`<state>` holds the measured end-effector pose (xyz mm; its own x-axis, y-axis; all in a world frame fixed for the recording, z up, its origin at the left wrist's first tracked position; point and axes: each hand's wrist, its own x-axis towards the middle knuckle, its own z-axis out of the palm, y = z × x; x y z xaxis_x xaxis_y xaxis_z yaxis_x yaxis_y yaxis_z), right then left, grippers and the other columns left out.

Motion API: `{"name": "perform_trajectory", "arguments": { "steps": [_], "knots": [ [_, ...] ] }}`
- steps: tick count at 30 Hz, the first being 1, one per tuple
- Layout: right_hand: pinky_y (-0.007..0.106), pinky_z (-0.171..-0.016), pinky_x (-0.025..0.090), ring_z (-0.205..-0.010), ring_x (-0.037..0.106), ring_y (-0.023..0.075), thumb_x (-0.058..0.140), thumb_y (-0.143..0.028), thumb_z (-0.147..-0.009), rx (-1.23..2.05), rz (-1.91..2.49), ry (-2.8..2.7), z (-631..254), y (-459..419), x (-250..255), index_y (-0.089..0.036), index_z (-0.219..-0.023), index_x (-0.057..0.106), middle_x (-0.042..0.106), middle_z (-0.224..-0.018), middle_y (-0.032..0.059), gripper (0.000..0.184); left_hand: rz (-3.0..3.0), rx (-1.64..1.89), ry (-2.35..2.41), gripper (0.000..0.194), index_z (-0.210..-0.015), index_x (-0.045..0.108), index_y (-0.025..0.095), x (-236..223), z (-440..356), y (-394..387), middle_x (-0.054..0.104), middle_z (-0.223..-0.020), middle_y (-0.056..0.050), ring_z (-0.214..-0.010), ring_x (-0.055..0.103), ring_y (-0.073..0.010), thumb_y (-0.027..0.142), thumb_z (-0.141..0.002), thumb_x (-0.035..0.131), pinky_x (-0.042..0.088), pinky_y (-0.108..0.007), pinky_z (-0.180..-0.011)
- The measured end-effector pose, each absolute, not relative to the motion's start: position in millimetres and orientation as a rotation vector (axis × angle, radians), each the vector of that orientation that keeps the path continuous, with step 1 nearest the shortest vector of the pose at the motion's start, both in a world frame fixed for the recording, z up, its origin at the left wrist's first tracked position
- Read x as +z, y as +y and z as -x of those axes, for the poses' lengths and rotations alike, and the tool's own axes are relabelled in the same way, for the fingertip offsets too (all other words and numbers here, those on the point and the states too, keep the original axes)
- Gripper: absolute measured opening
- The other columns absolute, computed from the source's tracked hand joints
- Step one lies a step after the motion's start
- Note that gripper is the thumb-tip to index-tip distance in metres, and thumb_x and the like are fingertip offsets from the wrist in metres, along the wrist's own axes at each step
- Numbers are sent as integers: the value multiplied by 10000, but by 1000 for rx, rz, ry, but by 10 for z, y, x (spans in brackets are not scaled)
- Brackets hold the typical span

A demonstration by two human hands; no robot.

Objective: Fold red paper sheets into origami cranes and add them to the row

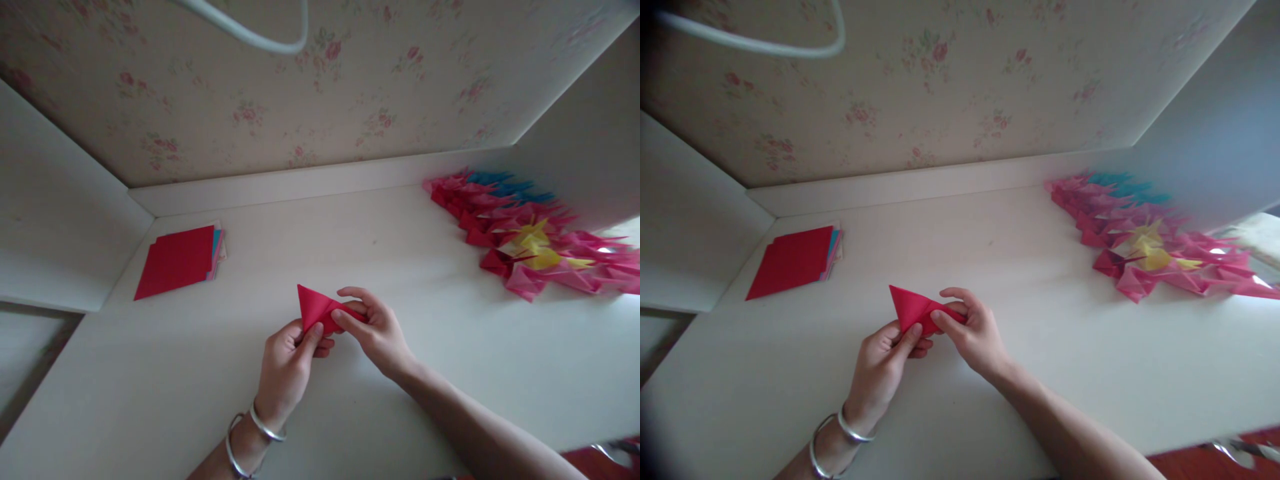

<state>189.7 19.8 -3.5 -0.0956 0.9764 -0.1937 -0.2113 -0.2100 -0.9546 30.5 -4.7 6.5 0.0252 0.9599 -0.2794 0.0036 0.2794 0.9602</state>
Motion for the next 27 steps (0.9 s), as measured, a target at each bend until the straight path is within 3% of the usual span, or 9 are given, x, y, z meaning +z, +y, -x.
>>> {"name": "perform_trajectory", "arguments": {
  "steps": [15, 20, 23, 27],
  "knots": [
    [291, -654, 558, -666, 691, 164, 786, -368, -766, 1499, 1173, -975, -1915, 215, -2, -204, -1079, 626, 740, -740, 3, 388, -948, 968, 1270, 278, -950, 763, 142, 47, -312, -62, 788, -872, -92, -741, 724, -182, 396, -869, 684, 595, -267, -702],
    [294, -703, 554, -746, 702, 178, 791, -399, -763, 1552, 1161, -988, -1922, 210, 37, -212, -1086, 656, 763, -837, 26, 397, -884, 1023, 1291, 276, -956, 763, 152, 52, -303, -62, 783, -828, -71, -712, 711, -168, 401, -855, 700, 580, -253, -688],
    [306, -738, 539, -782, 691, 190, 717, -433, -833, 1708, 1061, -1185, -1897, 185, 41, -187, -947, 719, 755, -852, 40, 271, -917, 1033, 1297, 251, -864, 755, 152, 52, -286, -59, 748, -717, -41, -647, 673, -156, 395, -858, 693, 539, -228, -614],
    [282, -681, 504, -714, 635, 172, 628, -469, -890, 1712, 1003, -1351, -1824, 144, 34, -179, -701, 688, 687, -720, 21, 352, -1020, 1049, 1301, 237, -718, 709, 156, 40, -278, -58, 683, -609, -9, -593, 619, -138, 345, -861, 687, 475, -206, -560]
  ]
}}
